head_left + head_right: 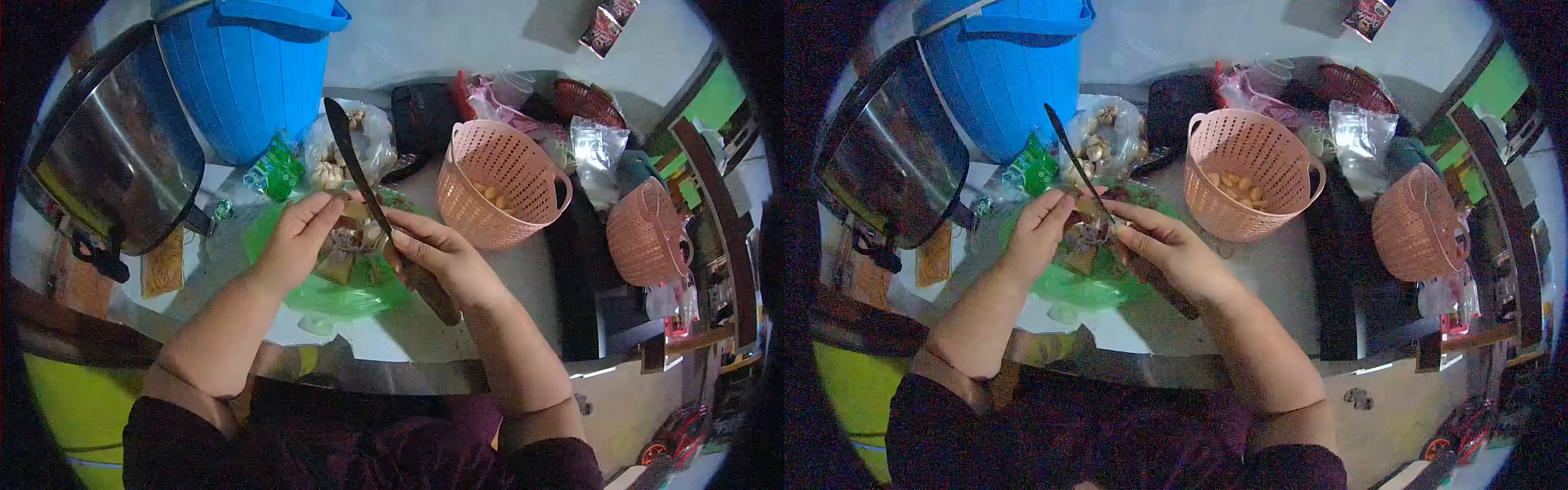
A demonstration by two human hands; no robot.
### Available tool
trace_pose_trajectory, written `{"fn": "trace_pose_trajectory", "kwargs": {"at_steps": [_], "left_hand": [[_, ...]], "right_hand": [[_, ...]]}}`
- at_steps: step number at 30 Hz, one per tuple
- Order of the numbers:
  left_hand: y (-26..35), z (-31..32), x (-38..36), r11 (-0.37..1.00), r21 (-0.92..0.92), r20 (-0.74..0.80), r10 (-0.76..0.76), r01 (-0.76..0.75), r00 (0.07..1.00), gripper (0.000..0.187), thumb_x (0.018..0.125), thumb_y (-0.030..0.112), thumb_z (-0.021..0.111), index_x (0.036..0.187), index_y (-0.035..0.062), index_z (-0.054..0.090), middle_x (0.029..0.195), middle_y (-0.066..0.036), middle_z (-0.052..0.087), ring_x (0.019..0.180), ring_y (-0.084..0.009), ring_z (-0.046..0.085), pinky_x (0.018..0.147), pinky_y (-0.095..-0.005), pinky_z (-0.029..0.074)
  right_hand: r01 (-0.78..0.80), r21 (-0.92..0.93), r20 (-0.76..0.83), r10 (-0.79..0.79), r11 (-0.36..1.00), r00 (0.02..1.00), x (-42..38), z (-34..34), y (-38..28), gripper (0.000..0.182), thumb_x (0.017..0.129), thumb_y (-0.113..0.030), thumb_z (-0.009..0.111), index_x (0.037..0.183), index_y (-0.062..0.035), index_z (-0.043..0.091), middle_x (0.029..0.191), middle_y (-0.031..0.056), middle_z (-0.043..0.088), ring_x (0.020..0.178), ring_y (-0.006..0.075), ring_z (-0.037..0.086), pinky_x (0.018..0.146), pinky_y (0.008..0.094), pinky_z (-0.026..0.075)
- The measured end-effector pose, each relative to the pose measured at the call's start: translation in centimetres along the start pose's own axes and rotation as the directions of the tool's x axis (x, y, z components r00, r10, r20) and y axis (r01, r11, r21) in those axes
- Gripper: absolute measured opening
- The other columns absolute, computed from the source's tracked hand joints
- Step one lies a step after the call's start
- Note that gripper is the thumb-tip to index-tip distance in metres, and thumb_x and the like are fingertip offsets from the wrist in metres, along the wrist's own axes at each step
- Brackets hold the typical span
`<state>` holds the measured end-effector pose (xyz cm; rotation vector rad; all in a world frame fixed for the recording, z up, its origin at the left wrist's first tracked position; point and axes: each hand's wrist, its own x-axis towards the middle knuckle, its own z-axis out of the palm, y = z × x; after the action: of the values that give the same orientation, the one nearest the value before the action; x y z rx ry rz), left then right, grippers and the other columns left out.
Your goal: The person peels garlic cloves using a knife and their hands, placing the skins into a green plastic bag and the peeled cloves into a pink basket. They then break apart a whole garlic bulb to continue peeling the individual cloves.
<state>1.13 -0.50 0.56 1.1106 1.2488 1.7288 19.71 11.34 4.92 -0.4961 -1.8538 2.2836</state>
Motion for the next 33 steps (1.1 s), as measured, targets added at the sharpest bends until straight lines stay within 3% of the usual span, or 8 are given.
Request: {"fn": "trace_pose_trajectory", "kwargs": {"at_steps": [2, 8, 13, 17, 20, 23, 26, 33], "left_hand": [[0.0, 0.3, 0.0, 0.998, -0.019, -0.054, 0.059, -0.06, 0.997, 0.027, 0.1, 0.018, 0.048, 0.114, -0.0003, 0.062, 0.095, -0.001, 0.065, 0.088, -0.0093, 0.059, 0.082, -0.0249, 0.047], [1.0, 0.4, -0.1, 0.998, 0.057, -0.075, 0.0, 0.004, 0.997, 0.027, 0.099, 0.02, 0.052, 0.111, 0.0002, 0.065, 0.095, -0.002, 0.066, 0.087, -0.0091, 0.059, 0.081, -0.0253, 0.047], [0.9, 0.2, -0.1, 0.996, 0.08, -0.055, 0.041, -0.037, 0.998, 0.025, 0.097, 0.016, 0.053, 0.113, 0.0, 0.064, 0.101, -0.004, 0.067, 0.089, -0.0101, 0.06, 0.083, -0.0254, 0.047], [0.6, -0.1, -0.3, 0.995, 0.095, -0.062, 0.038, -0.032, 0.997, 0.024, 0.095, 0.009, 0.052, 0.114, -0.0004, 0.064, 0.103, -0.005, 0.067, 0.093, -0.0119, 0.061, 0.086, -0.0265, 0.046], [0.7, 0.0, -0.5, 0.986, 0.168, -0.101, 0.029, -0.012, 0.994, 0.026, 0.093, 0.004, 0.05, 0.115, -0.0002, 0.063, 0.106, -0.006, 0.067, 0.095, -0.013, 0.061, 0.088, -0.0278, 0.046], [0.5, -0.3, -0.3, 0.996, 0.076, -0.086, -0.04, 0.046, 0.995, 0.029, 0.092, 0.003, 0.048, 0.119, -0.0048, 0.058, 0.12, -0.013, 0.061, 0.111, -0.0193, 0.057, 0.097, -0.0337, 0.043], [1.4, -0.3, -0.3, 0.956, -0.28, 0.077, -0.074, 0.092, 0.994, 0.033, 0.091, 0.003, 0.047, 0.121, -0.0072, 0.054, 0.126, -0.015, 0.057, 0.114, -0.021, 0.056, 0.1, -0.0363, 0.042], [0.9, 0.2, -0.3, 0.992, -0.097, 0.078, -0.074, 0.081, 0.994, 0.035, 0.09, 0.004, 0.051, 0.124, -0.0042, 0.055, 0.125, -0.014, 0.058, 0.116, -0.0206, 0.054, 0.103, -0.036, 0.039]], "right_hand": [[-0.024, 0.048, 0.042, 0.022, 0.999, 0.999, 0.0, -0.3, -0.1, 0.041, 0.097, -0.023, 0.054, 0.137, -0.012, 0.049, 0.082, -0.0041, 0.056, 0.07, 0.0042, 0.049, 0.06, 0.0189, 0.04], [-0.001, 0.087, 0.068, -0.005, 0.996, 0.998, 0.2, -0.5, 0.1, 0.045, 0.098, -0.021, 0.053, 0.141, -0.0104, 0.044, 0.088, -0.0029, 0.056, 0.078, 0.0044, 0.051, 0.065, 0.0186, 0.041], [0.205, -0.303, 0.111, -0.179, 0.931, 0.978, 0.1, -0.1, -0.1, 0.052, 0.097, -0.02, 0.054, 0.145, -0.0121, 0.035, 0.114, 0.0039, 0.06, 0.092, 0.0128, 0.056, 0.079, 0.0261, 0.046], [0.397, -0.566, 0.102, -0.417, 0.723, 0.903, 0.7, -0.1, 1.2, 0.057, 0.094, -0.019, 0.057, 0.146, -0.015, 0.034, 0.132, 0.0143, 0.055, 0.112, 0.0258, 0.058, 0.092, 0.036, 0.046], [0.328, -0.624, 0.053, -0.38, 0.709, 0.923, 0.1, 0.4, 0.3, 0.056, 0.093, -0.019, 0.058, 0.144, -0.0155, 0.036, 0.129, 0.0201, 0.055, 0.116, 0.033, 0.057, 0.093, 0.0393, 0.045], [0.448, -0.709, 0.156, -0.499, 0.545, 0.853, 0.7, -0.1, 1.0, 0.053, 0.092, -0.019, 0.059, 0.141, -0.0154, 0.041, 0.125, 0.0206, 0.057, 0.11, 0.036, 0.059, 0.092, 0.0399, 0.046], [0.406, -0.692, 0.107, -0.471, 0.597, 0.875, 0.6, -0.1, 1.0, 0.048, 0.091, -0.019, 0.06, 0.137, -0.0137, 0.047, 0.123, 0.02, 0.058, 0.109, 0.037, 0.059, 0.092, 0.0404, 0.046], [0.442, -0.646, 0.085, -0.517, 0.622, 0.852, 0.9, -0.2, 1.3, 0.045, 0.092, -0.017, 0.059, 0.135, -0.009, 0.049, 0.122, 0.0165, 0.06, 0.108, 0.0304, 0.06, 0.089, 0.0382, 0.047]]}}
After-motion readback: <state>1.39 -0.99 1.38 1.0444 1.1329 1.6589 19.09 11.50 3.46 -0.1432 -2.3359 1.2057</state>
